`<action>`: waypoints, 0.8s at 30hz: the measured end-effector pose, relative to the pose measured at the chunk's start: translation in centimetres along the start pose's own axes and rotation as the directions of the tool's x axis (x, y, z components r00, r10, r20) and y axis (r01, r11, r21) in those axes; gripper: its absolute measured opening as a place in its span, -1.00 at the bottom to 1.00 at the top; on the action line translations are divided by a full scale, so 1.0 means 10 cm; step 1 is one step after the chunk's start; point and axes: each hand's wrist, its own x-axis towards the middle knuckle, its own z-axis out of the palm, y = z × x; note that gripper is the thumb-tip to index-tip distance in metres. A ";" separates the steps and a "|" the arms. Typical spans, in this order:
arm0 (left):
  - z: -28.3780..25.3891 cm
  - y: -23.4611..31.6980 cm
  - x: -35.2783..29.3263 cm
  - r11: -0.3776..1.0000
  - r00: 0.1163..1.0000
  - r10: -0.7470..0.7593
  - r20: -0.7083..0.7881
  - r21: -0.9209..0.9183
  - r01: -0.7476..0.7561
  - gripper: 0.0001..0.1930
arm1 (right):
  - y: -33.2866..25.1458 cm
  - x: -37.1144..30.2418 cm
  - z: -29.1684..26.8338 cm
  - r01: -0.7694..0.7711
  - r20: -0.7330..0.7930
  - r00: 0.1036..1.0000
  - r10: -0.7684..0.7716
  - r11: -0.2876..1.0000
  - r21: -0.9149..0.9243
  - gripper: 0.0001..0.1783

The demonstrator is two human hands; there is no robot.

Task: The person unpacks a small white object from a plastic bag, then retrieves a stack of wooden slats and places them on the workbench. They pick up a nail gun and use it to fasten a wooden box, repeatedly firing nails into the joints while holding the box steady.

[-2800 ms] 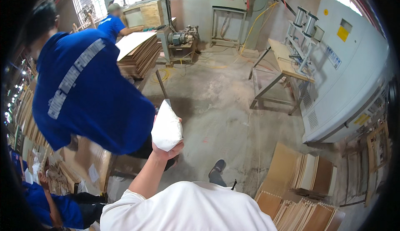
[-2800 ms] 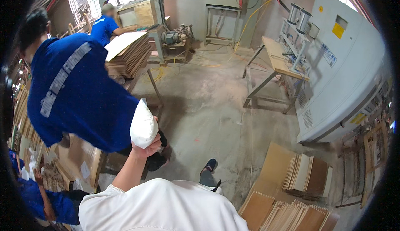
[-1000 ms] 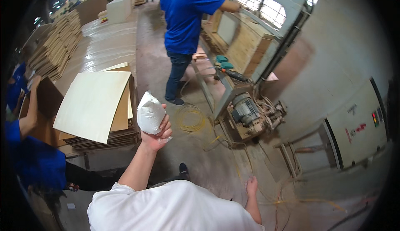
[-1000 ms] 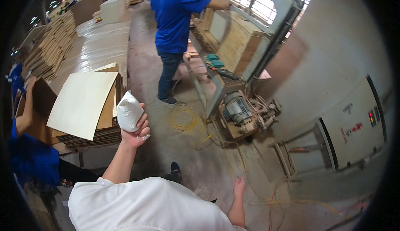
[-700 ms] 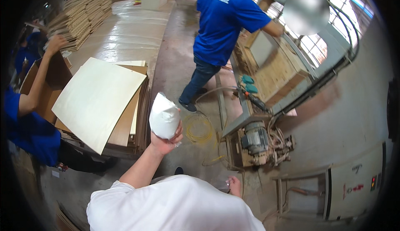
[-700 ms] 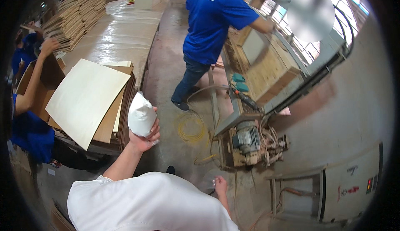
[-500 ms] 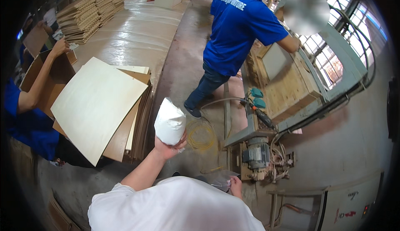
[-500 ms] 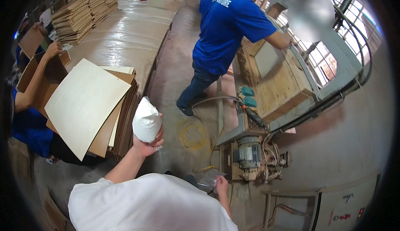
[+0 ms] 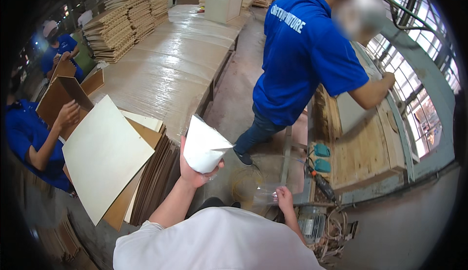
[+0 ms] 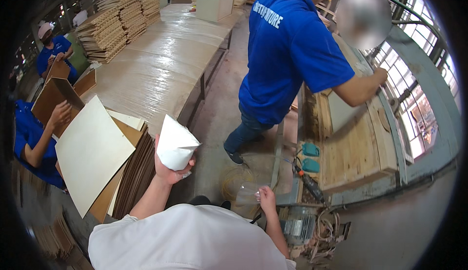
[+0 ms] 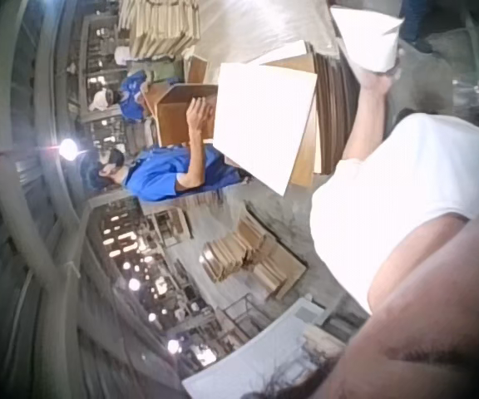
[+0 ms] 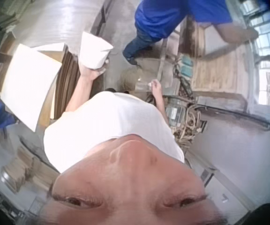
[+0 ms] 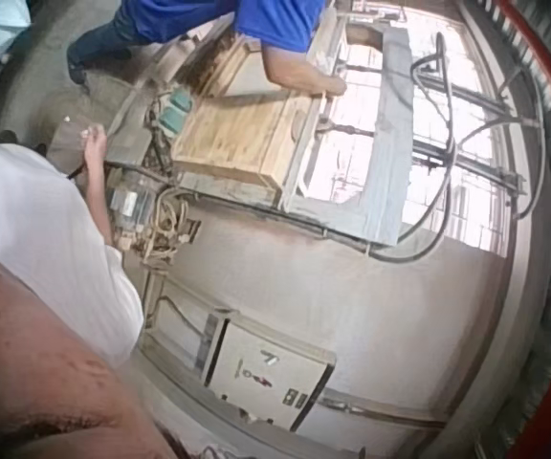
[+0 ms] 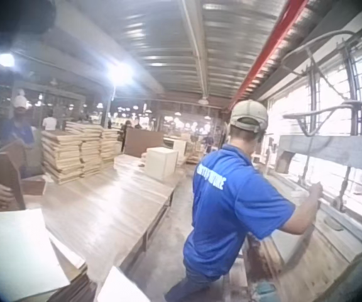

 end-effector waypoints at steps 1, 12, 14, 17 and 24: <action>-0.01 0.00 0.07 1.000 1.000 0.018 -0.006 -0.006 -0.018 -0.15 | -0.13 0.19 0.03 0.019 0.037 0.999 -0.018 1.000 -0.020 -0.88; -0.63 0.12 0.44 0.973 0.904 0.217 -0.368 0.157 -0.170 -0.17 | -1.82 2.44 1.47 0.421 0.578 0.761 -0.295 0.902 -0.094 -0.83; -0.79 0.20 0.53 0.957 0.873 0.279 -0.400 0.185 -0.221 -0.18 | -2.06 2.74 1.88 0.500 0.640 0.706 -0.304 0.854 -0.145 -0.83; -0.91 0.41 0.77 0.938 0.862 0.337 -0.379 0.212 -0.274 -0.18 | -2.35 3.32 2.14 0.651 0.686 0.665 -0.296 0.680 -0.338 -0.79; -0.95 0.80 1.03 0.872 0.730 0.487 -0.480 0.221 -0.436 -0.27 | -2.40 4.64 1.75 0.349 0.303 0.937 -0.174 0.403 -0.846 -0.69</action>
